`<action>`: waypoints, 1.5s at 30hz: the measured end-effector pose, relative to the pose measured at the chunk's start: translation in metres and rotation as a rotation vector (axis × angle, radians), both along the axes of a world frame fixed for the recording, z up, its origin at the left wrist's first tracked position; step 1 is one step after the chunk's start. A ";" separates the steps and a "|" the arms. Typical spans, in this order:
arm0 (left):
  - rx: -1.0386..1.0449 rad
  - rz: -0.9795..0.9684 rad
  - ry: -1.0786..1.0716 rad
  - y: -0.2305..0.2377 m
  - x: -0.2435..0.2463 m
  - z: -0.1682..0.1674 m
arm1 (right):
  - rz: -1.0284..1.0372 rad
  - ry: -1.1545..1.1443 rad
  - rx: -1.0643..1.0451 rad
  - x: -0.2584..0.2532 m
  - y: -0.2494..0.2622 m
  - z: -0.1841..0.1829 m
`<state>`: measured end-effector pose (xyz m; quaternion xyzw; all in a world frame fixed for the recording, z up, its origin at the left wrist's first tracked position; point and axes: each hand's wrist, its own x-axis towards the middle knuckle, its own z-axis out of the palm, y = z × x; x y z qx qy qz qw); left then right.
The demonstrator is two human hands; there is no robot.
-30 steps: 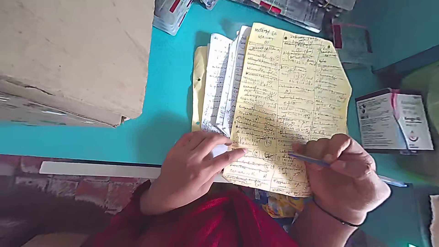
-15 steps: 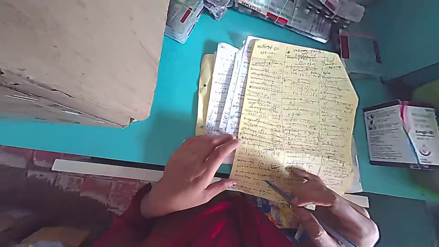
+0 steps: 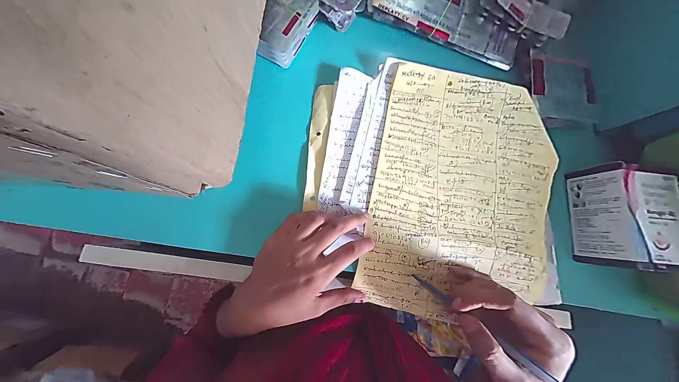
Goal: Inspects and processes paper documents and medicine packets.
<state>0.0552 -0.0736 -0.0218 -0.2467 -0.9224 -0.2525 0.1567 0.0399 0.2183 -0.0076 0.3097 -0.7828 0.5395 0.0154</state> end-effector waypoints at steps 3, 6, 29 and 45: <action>-0.007 -0.004 -0.008 -0.001 0.000 0.000 | -0.004 -0.046 -0.050 -0.001 0.001 0.001; -0.016 -0.014 -0.017 -0.001 0.001 0.000 | 0.005 -0.051 -0.065 -0.005 0.006 0.005; 0.032 -0.031 -0.030 -0.003 -0.001 0.002 | 0.009 -0.101 -0.134 -0.024 0.028 0.005; 0.066 -0.009 -0.009 -0.001 -0.002 0.003 | 0.055 -0.104 -0.173 -0.030 0.033 0.004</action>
